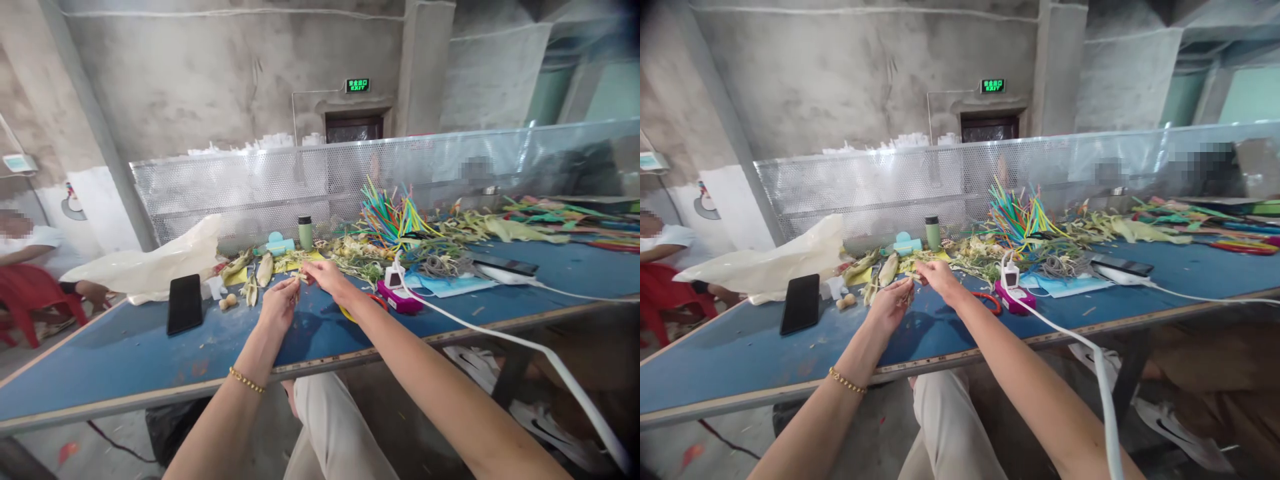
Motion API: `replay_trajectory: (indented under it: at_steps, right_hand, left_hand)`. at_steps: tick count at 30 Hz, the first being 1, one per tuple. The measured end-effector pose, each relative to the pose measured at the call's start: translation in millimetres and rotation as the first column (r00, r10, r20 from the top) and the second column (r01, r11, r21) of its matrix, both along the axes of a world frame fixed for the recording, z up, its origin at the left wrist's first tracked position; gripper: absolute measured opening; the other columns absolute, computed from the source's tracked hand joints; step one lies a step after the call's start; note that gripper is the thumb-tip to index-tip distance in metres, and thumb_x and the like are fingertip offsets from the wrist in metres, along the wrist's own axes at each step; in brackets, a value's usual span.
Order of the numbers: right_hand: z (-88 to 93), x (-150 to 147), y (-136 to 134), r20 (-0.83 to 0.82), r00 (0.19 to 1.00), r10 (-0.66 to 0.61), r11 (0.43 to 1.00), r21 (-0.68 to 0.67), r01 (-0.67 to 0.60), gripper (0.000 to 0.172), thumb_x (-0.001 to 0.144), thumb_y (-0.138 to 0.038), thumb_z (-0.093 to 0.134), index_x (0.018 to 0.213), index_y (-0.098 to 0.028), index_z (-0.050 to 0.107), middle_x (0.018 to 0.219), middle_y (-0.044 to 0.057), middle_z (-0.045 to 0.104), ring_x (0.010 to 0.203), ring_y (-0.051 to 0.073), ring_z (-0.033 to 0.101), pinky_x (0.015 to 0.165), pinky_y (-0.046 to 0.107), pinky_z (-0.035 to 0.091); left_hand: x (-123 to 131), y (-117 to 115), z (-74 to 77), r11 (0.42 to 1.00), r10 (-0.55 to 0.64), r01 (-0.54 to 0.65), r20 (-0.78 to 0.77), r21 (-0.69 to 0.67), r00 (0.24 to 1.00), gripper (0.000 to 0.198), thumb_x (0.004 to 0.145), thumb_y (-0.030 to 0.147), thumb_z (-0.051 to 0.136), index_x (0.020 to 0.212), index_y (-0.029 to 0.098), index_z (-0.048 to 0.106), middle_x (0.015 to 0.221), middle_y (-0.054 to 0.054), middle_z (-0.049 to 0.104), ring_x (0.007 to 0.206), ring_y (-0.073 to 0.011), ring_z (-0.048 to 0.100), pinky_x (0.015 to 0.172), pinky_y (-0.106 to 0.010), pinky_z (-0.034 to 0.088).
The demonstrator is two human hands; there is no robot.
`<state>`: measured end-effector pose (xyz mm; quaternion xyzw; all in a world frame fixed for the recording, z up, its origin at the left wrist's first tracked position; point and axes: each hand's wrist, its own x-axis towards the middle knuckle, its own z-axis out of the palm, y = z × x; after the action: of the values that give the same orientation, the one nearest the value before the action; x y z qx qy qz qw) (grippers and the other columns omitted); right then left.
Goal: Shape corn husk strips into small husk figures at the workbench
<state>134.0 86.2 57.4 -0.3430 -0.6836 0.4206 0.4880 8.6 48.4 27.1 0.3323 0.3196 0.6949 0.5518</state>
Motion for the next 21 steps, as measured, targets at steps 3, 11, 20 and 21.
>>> replay_trajectory:
  at_steps: [3,11,20,21]
  right_hand:
    - [3.6,0.0,6.5,0.044,0.998,0.053,0.998,0.029,-0.054,0.038,0.067,-0.050,0.069,0.061,-0.014,0.061,0.060,0.002,0.060,0.059,0.012,0.052,0.057,0.024,0.039]
    - [-2.4,1.6,26.4,0.220,0.975,-0.044,0.979,0.206,-0.003,0.031,0.069,-0.041,0.065,0.053,-0.015,0.056,0.051,-0.003,0.050,0.052,0.009,0.040,0.050,0.023,0.029]
    - [-8.5,-4.1,33.8,0.201,0.979,0.022,0.994,0.097,-0.043,0.032,0.075,-0.039,0.068,0.058,-0.015,0.058,0.054,-0.001,0.057,0.050,0.010,0.049,0.049,0.021,0.038]
    - [-10.1,-4.5,34.0,0.160,0.987,-0.006,0.999,0.052,-0.002,0.030,0.076,-0.039,0.069,0.061,-0.014,0.060,0.058,0.001,0.060,0.051,0.010,0.052,0.049,0.021,0.039]
  left_hand:
    - [-2.7,7.1,7.6,1.000,-0.011,0.011,0.025,-0.001,1.000,0.020,0.058,0.004,0.080,0.071,0.012,0.067,0.064,-0.001,0.066,0.058,-0.0096,0.059,0.060,-0.021,0.046]
    - [-12.5,18.8,12.8,0.996,-0.085,0.087,-0.220,0.000,0.972,0.026,0.052,0.008,0.084,0.071,0.012,0.067,0.058,0.000,0.062,0.049,-0.0078,0.053,0.051,-0.021,0.041]
    - [-40.3,44.3,32.8,0.996,-0.071,0.035,-0.486,-0.083,0.871,0.027,0.053,0.022,0.088,0.058,0.013,0.063,0.050,-0.002,0.058,0.046,-0.0112,0.054,0.048,-0.024,0.039]
    - [-40.8,47.7,34.3,0.996,-0.054,0.009,-0.484,-0.093,0.873,0.027,0.053,0.022,0.087,0.057,0.013,0.061,0.049,-0.001,0.058,0.046,-0.0113,0.053,0.048,-0.024,0.039]
